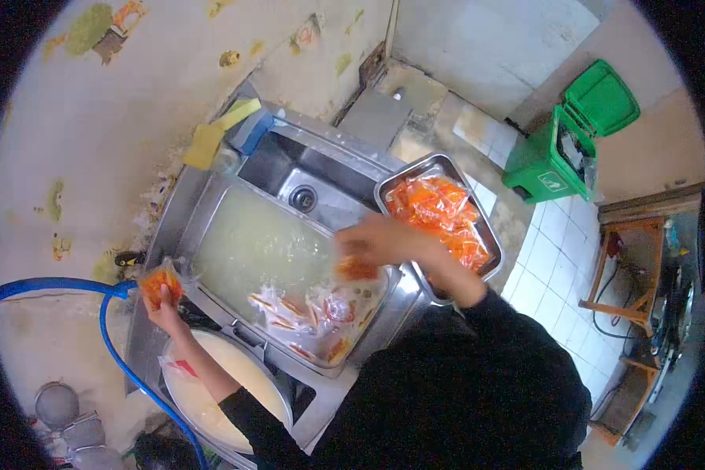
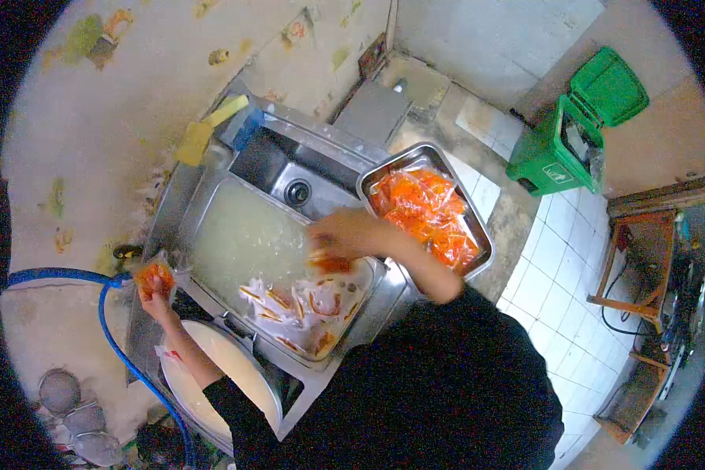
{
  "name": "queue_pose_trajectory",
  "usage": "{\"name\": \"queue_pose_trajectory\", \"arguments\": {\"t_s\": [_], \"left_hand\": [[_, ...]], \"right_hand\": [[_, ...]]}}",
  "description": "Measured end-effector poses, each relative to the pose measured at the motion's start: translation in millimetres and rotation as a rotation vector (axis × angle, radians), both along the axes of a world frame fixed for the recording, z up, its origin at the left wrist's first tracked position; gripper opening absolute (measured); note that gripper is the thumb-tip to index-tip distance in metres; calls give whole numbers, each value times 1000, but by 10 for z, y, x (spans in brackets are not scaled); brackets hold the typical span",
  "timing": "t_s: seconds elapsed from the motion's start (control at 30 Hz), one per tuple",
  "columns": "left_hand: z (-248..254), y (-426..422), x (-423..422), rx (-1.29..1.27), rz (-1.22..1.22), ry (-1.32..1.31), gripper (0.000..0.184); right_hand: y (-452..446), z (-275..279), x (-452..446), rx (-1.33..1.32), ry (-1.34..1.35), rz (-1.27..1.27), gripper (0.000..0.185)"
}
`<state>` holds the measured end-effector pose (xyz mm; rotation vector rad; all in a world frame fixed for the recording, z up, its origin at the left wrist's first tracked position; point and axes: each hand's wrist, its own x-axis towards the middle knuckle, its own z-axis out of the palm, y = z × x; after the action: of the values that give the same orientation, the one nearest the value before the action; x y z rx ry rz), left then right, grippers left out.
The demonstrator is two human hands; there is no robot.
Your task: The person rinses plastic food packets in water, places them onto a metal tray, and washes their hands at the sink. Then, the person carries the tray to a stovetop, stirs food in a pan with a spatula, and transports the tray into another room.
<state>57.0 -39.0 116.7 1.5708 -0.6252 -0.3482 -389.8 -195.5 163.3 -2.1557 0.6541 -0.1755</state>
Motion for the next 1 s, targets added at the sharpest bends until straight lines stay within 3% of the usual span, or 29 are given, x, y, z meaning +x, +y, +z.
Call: {"name": "queue_pose_trajectory", "arguments": {"t_s": [0.13, 0.2, 0.23, 0.4, 0.43, 0.5, 0.53, 0.6, 0.67, 0.73, 0.77, 1.0], "left_hand": [[-10, -59, -127, -103, 4, 38, 46], [-36, -124, -166, -145, 21, 55, 48], [-46, -133, -176, -180, 41, 72, 51], [39, -160, -287, -240, 54, 121, 48], [67, -163, -330, -300, 62, 162, 45], [-71, -67, -129, -274, 26, 220, 45], [-169, -12, -19, -333, -33, 286, 47], [-198, 23, -78, -423, -208, 436, 43], [-114, 78, -73, -443, -200, 461, 42], [-92, 106, -76, -489, -189, 504, 40], [-147, 114, -98, -507, -184, 531, 39], [-434, 246, 184, -514, -111, 625, 27]], "right_hand": [[-137, 72, -834, 50, 104, 56, 14], [-175, 27, -893, -48, 290, -64, 13], [-199, -47, -774, -97, 166, -65, 12], [-63, -320, 877, -87, -473, 11, 24], [78, -392, 1358, -208, -508, -75, 33], [292, -129, 2068, -60, -543, -70, 59], [426, -14, 2333, 31, -557, -113, 63], [649, 71, 2872, 160, -546, -151, 57], [750, 7, 3328, 316, -503, 99, 59], [1012, -67, 3662, 35, -495, -153, 41], [1062, -82, 3730, 12, -508, -157, 39], [868, -62, 3747, -2, -568, 109, 30]]}}
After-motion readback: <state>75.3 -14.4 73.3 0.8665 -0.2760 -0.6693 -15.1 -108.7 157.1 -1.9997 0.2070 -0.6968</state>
